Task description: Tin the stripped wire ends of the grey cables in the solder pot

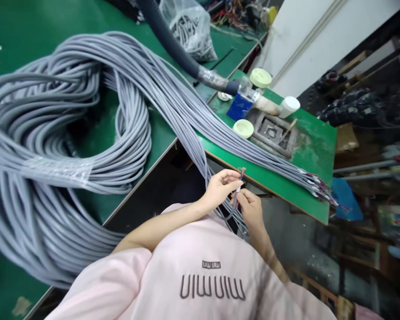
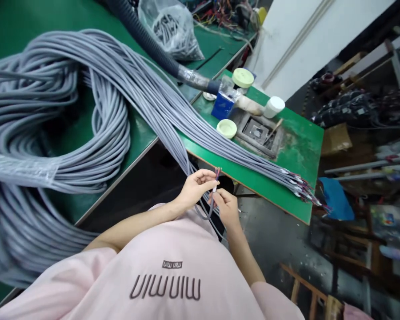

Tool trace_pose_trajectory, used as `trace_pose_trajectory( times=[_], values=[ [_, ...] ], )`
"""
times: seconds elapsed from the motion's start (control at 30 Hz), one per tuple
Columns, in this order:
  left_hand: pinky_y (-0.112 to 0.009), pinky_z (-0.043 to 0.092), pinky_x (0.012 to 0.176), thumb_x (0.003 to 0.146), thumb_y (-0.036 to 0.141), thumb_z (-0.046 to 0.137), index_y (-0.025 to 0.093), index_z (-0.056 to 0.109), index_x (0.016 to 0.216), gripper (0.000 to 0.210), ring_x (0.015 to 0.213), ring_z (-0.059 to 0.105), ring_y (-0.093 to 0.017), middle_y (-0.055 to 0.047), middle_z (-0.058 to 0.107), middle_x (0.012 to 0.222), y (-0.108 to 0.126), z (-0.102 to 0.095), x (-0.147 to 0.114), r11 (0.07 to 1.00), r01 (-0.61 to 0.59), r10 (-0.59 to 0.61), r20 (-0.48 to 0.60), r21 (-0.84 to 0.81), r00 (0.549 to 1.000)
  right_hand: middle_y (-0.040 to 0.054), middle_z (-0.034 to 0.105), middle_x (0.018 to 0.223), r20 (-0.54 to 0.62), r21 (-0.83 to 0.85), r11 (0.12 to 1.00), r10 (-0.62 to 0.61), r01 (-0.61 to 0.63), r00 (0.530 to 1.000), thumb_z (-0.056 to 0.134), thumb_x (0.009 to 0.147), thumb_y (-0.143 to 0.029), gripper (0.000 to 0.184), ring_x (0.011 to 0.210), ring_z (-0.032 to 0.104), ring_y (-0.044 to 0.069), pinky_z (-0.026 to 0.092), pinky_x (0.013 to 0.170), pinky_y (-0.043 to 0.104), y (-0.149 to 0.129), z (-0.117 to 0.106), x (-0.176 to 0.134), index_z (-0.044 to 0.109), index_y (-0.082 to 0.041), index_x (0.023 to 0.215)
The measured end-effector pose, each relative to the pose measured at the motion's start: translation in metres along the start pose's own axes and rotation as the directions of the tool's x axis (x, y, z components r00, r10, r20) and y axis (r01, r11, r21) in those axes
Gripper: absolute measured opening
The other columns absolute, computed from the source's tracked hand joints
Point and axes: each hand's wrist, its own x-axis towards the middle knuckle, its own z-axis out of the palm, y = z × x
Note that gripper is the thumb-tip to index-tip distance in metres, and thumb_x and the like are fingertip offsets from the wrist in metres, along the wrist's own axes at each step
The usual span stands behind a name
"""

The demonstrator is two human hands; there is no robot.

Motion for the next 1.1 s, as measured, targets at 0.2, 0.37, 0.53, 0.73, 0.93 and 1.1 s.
trace_pose_trajectory(
  times=[0.2, 0.37, 0.53, 0.73, 0.93, 1.1],
  values=[
    [-0.020, 0.048, 0.061, 0.058, 0.027, 0.081, 0.014, 0.067, 0.083, 0.032, 0.062, 0.060, -0.008, 0.002, 0.066, 0.069, -0.003, 0.009, -0.002, 0.997, 0.052, -0.049, -0.054, 0.057, 0.997, 0.0016, 0.067, 0.062, 0.004, 0.049, 0.999, -0.009, 0.009, 1.000, 0.053, 0.086, -0.039, 0.027, 0.052, 0.054, 0.012, 0.046, 0.054, 0.025, 0.004, -0.004, -0.004, 0.065, -0.018, 0.074],
    [-0.021, 0.046, 0.056, 0.058, 0.029, 0.081, 0.014, 0.067, 0.079, 0.030, 0.056, 0.057, -0.008, 0.002, 0.065, 0.066, -0.009, 0.016, -0.003, 0.989, 0.067, -0.059, -0.069, 0.133, 0.996, 0.0019, 0.067, 0.063, -0.001, 0.113, 0.994, -0.012, 0.012, 1.000, 0.054, 0.085, -0.042, 0.028, 0.053, 0.055, 0.013, 0.048, 0.054, 0.025, 0.010, -0.008, -0.007, 0.063, -0.019, 0.072],
    [-0.021, 0.046, 0.060, 0.060, 0.027, 0.079, 0.015, 0.064, 0.074, 0.024, 0.061, 0.059, -0.009, 0.002, 0.066, 0.066, -0.015, 0.019, -0.003, 0.988, 0.051, -0.041, -0.072, 0.148, 0.997, 0.0010, 0.066, 0.061, -0.001, 0.191, 0.981, -0.021, 0.021, 1.000, 0.055, 0.085, -0.041, 0.027, 0.052, 0.056, 0.012, 0.047, 0.052, 0.025, 0.013, -0.011, -0.009, 0.064, -0.018, 0.073],
    [-0.023, 0.047, 0.065, 0.067, 0.027, 0.073, 0.016, 0.059, 0.073, 0.019, 0.065, 0.059, -0.010, -0.001, 0.068, 0.077, -0.025, 0.022, -0.003, 0.980, 0.006, 0.004, -0.048, 0.199, 0.999, 0.0011, 0.066, 0.061, -0.011, 0.213, 0.977, -0.021, 0.023, 1.000, 0.055, 0.085, -0.042, 0.028, 0.052, 0.056, 0.013, 0.047, 0.052, 0.025, 0.020, -0.014, -0.010, 0.063, -0.019, 0.072],
    [-0.023, 0.043, 0.065, 0.073, 0.023, 0.068, 0.017, 0.061, 0.070, 0.009, 0.066, 0.051, -0.009, 0.002, 0.054, 0.072, -0.026, 0.017, -0.004, 0.726, -0.334, 0.352, 0.092, 0.601, 0.932, -0.0003, 0.064, 0.058, -0.050, 0.127, 0.991, -0.030, 0.037, 0.998, 0.057, 0.084, -0.036, 0.026, 0.052, 0.055, 0.013, 0.044, 0.053, 0.025, 0.024, -0.019, -0.012, 0.060, -0.019, 0.065],
    [-0.024, 0.044, 0.065, 0.075, 0.026, 0.068, 0.019, 0.065, 0.079, 0.008, 0.062, 0.051, -0.010, 0.003, 0.056, 0.067, -0.028, 0.016, 0.000, 0.594, -0.347, 0.358, 0.148, 0.726, 0.922, -0.0007, 0.066, 0.061, -0.085, 0.013, 0.995, -0.099, 0.101, 0.991, 0.056, 0.085, -0.033, 0.023, 0.054, 0.056, 0.013, 0.043, 0.055, 0.025, 0.025, -0.024, -0.010, 0.062, -0.020, 0.068]
  ],
)
